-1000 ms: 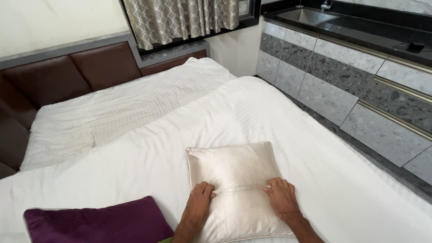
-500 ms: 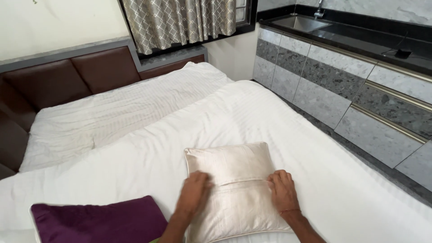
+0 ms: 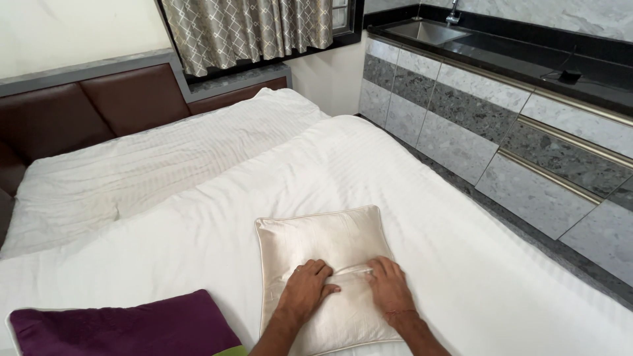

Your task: The person inserts a white pillow into a shiny, light-colored pillowcase on a bed. They pull the fabric over the pillow, tuck the corners, and smooth the surface. Finally, they place a decorative purple and green pillow on top of the newly covered pillow.

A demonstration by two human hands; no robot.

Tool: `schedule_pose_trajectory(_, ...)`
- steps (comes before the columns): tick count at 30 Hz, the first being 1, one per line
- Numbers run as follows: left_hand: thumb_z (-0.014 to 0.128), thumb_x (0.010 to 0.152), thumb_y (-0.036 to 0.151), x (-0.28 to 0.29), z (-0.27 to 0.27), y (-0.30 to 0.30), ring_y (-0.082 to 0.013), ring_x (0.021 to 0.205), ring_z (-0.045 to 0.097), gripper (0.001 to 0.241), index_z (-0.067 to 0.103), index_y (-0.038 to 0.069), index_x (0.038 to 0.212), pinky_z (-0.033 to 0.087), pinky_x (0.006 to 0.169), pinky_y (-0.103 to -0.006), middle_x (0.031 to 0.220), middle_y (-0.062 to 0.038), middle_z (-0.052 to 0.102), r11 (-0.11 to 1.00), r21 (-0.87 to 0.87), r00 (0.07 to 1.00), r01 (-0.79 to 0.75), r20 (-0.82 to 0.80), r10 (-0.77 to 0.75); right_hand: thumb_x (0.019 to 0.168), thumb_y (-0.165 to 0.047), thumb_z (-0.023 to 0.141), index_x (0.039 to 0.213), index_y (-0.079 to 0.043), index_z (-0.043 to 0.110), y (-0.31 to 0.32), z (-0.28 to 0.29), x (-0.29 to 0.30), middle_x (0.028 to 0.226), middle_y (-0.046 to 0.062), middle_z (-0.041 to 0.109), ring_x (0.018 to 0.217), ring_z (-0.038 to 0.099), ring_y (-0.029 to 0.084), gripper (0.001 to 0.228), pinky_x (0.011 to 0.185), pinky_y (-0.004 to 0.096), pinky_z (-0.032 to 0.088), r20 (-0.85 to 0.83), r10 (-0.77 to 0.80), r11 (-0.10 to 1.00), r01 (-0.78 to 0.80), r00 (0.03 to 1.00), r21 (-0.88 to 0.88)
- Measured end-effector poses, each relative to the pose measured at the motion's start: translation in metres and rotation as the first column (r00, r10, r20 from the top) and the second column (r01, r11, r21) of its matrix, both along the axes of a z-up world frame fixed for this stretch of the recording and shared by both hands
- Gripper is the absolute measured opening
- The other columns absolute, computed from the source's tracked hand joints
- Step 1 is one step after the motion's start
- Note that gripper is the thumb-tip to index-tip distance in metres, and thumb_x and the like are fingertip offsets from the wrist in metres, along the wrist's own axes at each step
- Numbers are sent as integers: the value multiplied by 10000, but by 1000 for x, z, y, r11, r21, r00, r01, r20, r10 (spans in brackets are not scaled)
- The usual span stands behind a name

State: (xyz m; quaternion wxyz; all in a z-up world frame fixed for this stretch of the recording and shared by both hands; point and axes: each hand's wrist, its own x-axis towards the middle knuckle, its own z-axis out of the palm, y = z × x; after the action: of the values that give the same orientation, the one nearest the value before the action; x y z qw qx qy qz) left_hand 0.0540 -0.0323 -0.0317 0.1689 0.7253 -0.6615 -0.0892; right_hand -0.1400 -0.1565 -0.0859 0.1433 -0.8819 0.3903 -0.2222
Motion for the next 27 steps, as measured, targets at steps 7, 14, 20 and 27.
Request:
schedule_pose_trajectory(7,642,907,508,22,-37,17,-265,1128,614,493,692,88,1160,423,1089,-449,1183,-92,676,995,-102,998,-23,-65,16,1028,-251,500,1371,-139,519,-6,-14,-32,1509,23,435,1366,455,284,361,1153,376,408,-94,-143,933,166,985,318)
schedule_pose_trajectory(14,559,991,442,46,-29,49,-266,1113,642,383,700,111,1123,466,1057,-439,1173,-70,711,966,63,964,-252,-71,256,1004,-167,488,1436,-67,452,24,-13,-9,1556,92,383,1381,433,319,446,1155,397,400,-93,-195,974,204,976,95)
schedule_pose_trajectory(20,500,1057,266,19,-20,47,-270,1152,628,262,667,77,1130,503,1059,-400,1170,-104,679,918,35,895,-396,-212,394,977,-254,510,1517,65,298,86,6,33,1621,264,190,1469,260,400,662,1155,476,310,41,-83,996,84,996,-24)
schedule_pose_trajectory(27,431,1023,228,-26,-74,54,-299,1522,258,553,357,71,1548,149,1237,-520,1641,-128,307,933,-330,979,-145,92,184,1027,-467,448,1605,-51,90,112,38,21,1710,108,18,1567,-6,319,797,1209,627,72,-325,147,977,-188,934,-100)
